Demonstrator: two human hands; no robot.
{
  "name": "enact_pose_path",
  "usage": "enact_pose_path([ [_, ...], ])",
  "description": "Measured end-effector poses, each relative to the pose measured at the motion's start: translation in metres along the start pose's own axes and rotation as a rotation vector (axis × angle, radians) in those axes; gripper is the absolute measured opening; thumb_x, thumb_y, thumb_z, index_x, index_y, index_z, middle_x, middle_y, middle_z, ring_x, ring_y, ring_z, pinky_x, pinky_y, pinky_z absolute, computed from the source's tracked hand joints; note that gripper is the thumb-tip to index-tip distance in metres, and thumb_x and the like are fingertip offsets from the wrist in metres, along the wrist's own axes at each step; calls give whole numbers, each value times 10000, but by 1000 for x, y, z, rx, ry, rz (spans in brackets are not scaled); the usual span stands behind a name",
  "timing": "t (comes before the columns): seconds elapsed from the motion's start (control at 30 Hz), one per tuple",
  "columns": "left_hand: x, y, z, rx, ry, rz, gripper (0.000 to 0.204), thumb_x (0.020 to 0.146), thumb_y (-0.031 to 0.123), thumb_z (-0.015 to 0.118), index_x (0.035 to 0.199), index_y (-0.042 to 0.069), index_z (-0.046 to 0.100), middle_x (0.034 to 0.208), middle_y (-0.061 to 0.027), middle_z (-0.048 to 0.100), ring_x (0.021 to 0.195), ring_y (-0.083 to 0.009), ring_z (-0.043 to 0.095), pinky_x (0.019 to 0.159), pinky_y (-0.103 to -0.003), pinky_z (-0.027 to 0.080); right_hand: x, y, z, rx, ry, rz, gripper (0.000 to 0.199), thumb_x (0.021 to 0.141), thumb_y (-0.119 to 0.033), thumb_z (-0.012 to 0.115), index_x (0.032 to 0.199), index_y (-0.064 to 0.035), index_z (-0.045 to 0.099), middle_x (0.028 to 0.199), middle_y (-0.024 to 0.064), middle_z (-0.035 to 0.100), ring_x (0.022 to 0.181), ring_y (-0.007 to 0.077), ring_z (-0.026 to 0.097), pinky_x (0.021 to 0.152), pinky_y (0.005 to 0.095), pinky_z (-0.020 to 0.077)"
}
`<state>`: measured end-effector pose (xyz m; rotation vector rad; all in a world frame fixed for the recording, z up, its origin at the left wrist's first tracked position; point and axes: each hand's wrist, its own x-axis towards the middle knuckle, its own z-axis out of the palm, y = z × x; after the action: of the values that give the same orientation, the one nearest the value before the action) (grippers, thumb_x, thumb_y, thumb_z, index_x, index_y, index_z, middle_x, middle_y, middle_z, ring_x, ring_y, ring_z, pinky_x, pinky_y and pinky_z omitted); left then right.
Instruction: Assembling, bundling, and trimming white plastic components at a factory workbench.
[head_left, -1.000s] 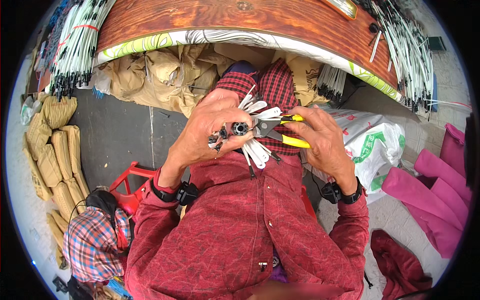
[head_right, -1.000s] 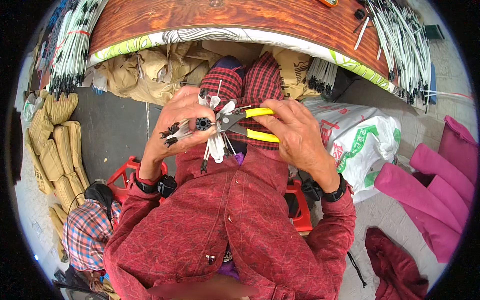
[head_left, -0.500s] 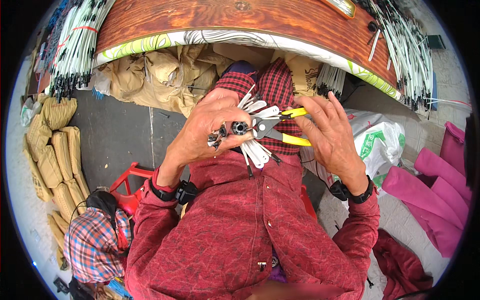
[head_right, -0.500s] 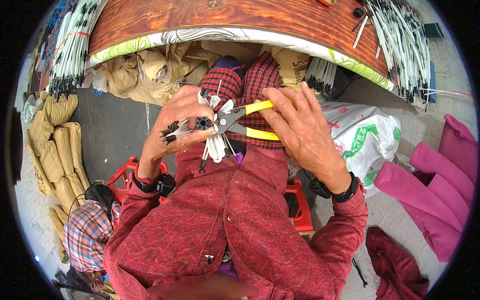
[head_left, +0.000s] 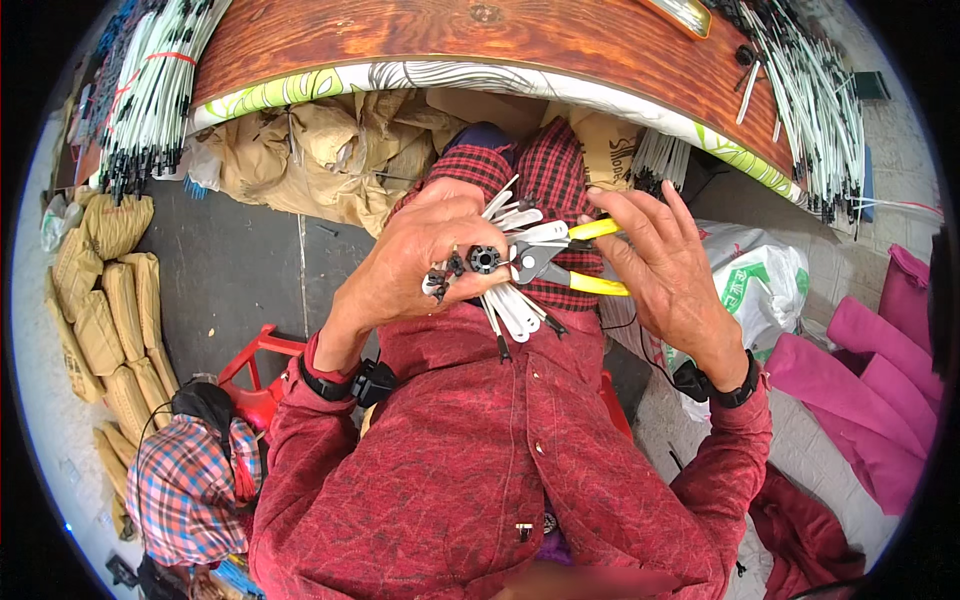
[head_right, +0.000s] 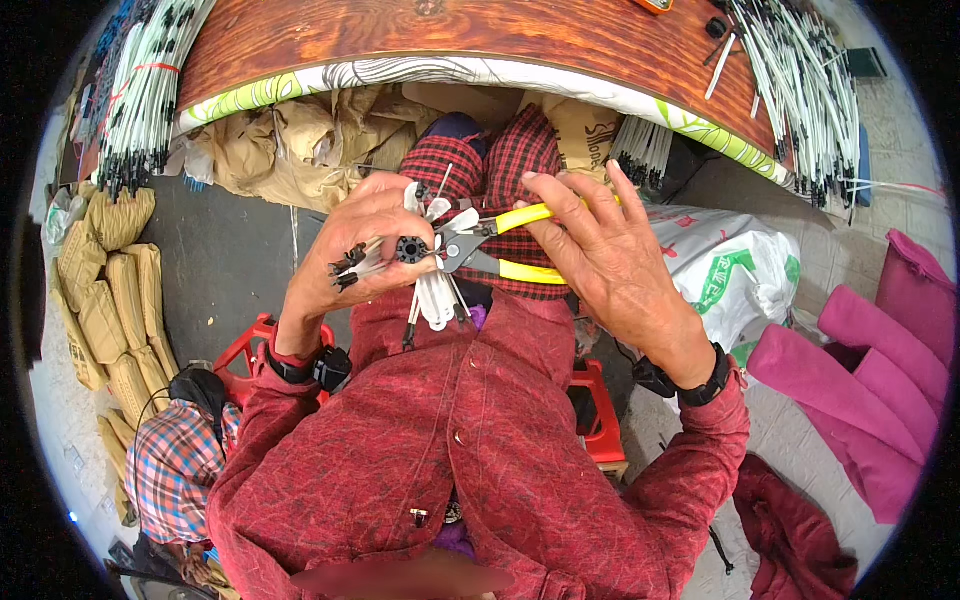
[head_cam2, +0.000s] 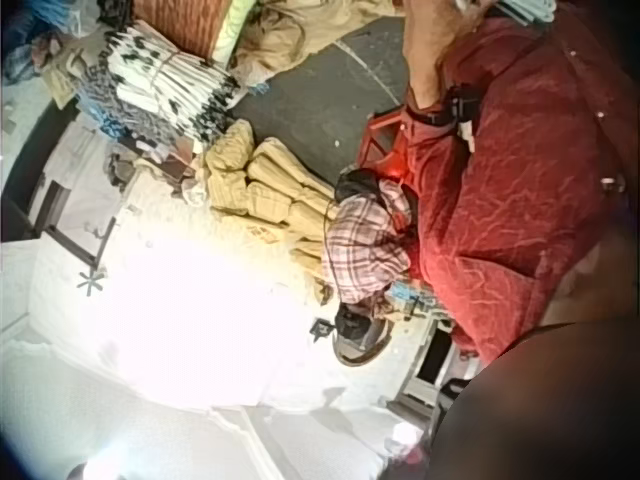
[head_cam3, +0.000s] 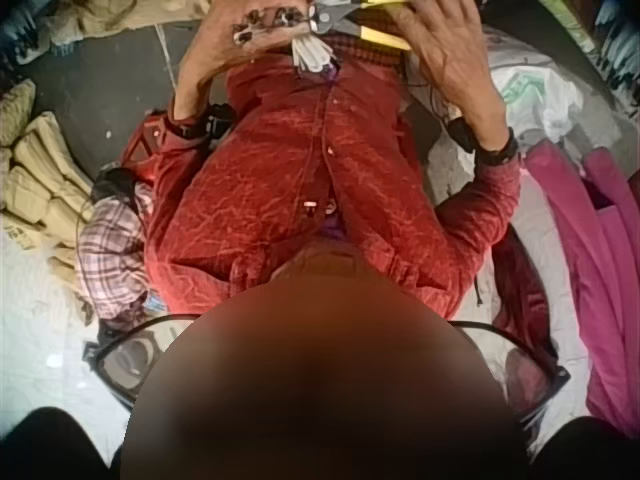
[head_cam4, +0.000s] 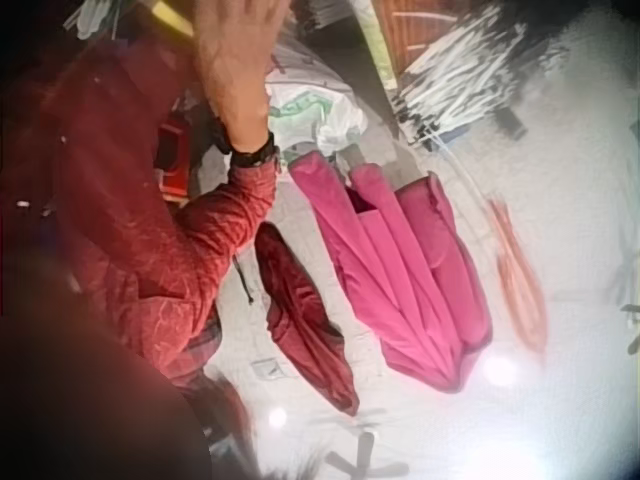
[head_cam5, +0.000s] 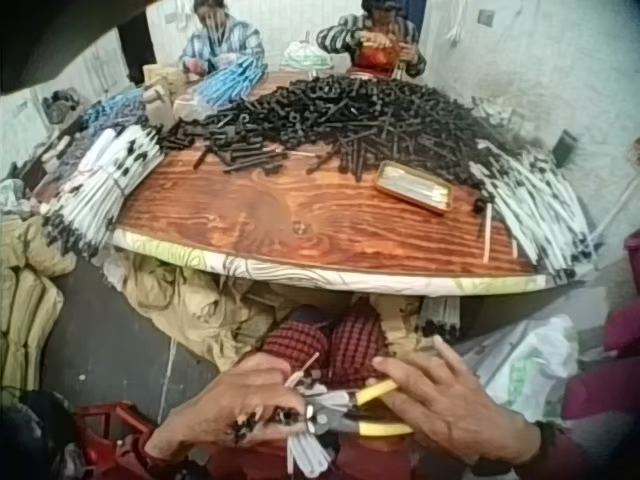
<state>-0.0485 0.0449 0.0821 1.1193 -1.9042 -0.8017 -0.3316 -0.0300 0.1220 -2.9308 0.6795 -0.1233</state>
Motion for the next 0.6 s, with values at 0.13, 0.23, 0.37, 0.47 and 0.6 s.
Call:
enact_pose_path([
  [0.13,1,0,-2,4,-17,3,281,718,108,832,937,112,656,830,-46,591,919,-280,590,785,-382,475,0,0,2,17,17,-4,316,825,-110,590,1132,-46,637,1422,89,474,1266,302,477,1139,562,297],
  [0.23,1,0,-2,13,-27,3,287,720,124,835,941,112,653,829,-54,592,917,-285,590,782,-383,476,0,0,3,13,38,-6,243,829,-106,612,1059,-31,637,1406,119,512,1275,318,490,1132,566,297],
  [0.37,3,1,-3,20,-16,-5,287,724,145,837,941,112,651,830,-65,592,919,-291,588,780,-386,476,1,-2,1,-24,72,7,252,839,-112,615,1075,-26,637,1390,120,524,1276,322,487,1136,565,291],
  [0.47,4,0,-3,31,-17,2,287,726,154,837,940,111,650,833,-70,594,921,-294,588,779,-389,476,1,-3,1,-25,88,5,250,849,-114,619,1079,-21,645,1378,118,534,1268,323,491,1142,559,288],
  [0.6,3,-1,-4,27,-29,2,289,727,164,838,938,108,648,841,-75,598,926,-297,589,780,-393,477,2,-4,-2,-63,76,-4,301,862,-144,606,1136,-34,666,1363,65,503,1201,270,498,1118,513,336],
])
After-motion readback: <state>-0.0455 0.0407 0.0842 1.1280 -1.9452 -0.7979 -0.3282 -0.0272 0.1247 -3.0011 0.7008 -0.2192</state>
